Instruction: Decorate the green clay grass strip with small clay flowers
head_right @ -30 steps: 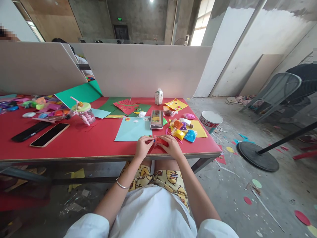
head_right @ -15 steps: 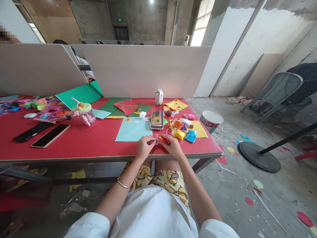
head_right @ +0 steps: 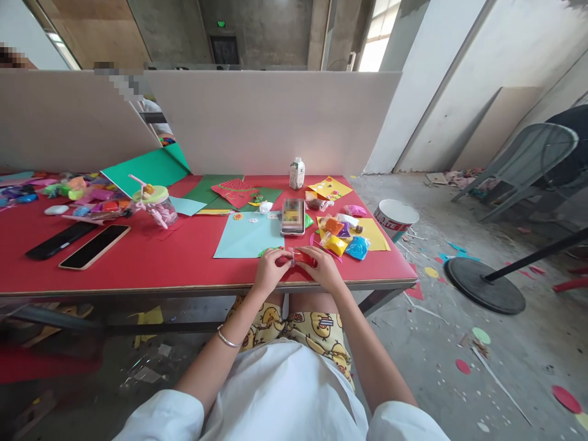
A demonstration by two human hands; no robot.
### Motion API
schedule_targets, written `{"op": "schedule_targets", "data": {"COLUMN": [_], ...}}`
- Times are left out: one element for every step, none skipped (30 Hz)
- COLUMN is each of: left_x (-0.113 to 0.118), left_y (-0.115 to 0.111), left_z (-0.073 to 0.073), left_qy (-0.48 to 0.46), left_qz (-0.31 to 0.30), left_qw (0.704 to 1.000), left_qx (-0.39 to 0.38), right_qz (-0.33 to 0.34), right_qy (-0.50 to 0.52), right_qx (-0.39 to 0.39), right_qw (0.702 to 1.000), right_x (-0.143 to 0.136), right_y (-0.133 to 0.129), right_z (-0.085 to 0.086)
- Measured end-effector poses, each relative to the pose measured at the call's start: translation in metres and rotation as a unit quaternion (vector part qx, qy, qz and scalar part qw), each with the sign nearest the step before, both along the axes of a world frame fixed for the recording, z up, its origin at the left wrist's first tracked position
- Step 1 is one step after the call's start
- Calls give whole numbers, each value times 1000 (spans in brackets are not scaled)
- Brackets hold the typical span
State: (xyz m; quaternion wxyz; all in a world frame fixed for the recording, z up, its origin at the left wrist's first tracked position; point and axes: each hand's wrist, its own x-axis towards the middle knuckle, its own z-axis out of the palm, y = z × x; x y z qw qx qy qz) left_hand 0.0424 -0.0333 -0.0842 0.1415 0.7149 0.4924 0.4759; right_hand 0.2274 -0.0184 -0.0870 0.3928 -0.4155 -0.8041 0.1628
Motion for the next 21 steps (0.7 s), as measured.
{"op": "schedule_targets", "data": {"left_x": [0,-1,-1,-2,-3,-2,-2,-1,1,2,1,-2,-9,-20,-38,-61,-90,-123,-160,-199,-237], "left_y": [0,1,1,1,1,0,-1,-2,-4,-7,-9,-11,-12,-12,-11,-7,-2,5,13,22,30], "left_z": [0,0,0,0,0,1,1,2,4,6,8,12,16,22,29,37,47,57,69,81,93], "left_qy": [1,3,5,8,11,15,19,23,27,31,35,39,44,47,48,48,48,48,50,62,79], "left_qz": [7,14,19,21,22,21,19,18,16,13,10,8,8,17,37,68,105,148,195,261,322], "left_qw": [1000,1000,1000,1000,1000,1000,1000,999,999,999,999,999,999,999,998,997,993,988,980,963,944], "left_qx": [-2,-4,-6,-8,-10,-12,-14,-15,-15,-15,-14,-13,-10,-8,-4,0,3,6,5,3,-4], "right_qz": [-1,-3,-5,-6,-7,-8,-10,-11,-12,-13,-15,-18,-23,-28,-35,-43,-52,-60,-66,-72,-77], "right_qy": [0,0,1,1,1,1,0,0,-1,-2,-3,-4,-5,-5,-6,-5,-5,-4,-4,-4,-5], "right_qx": [-1,-2,-3,-4,-6,-8,-10,-11,-13,-16,-18,-21,-23,-26,-28,-30,-31,-33,-34,-36,-37], "right_qw": [1000,1000,1000,1000,1000,1000,1000,1000,1000,1000,1000,1000,999,999,999,999,998,998,997,997,996], "right_x": [0,0,1,1,1,1,1,1,1,1,0,0,0,-1,-1,-1,-1,-2,-2,-3,-3], "right_y": [-1,-2,-3,-4,-5,-5,-6,-7,-7,-7,-8,-8,-8,-9,-9,-9,-9,-9,-9,-8,-8], "right_z": [0,0,0,0,0,1,1,1,1,2,2,2,2,2,1,1,0,0,-1,-1,-1]}}
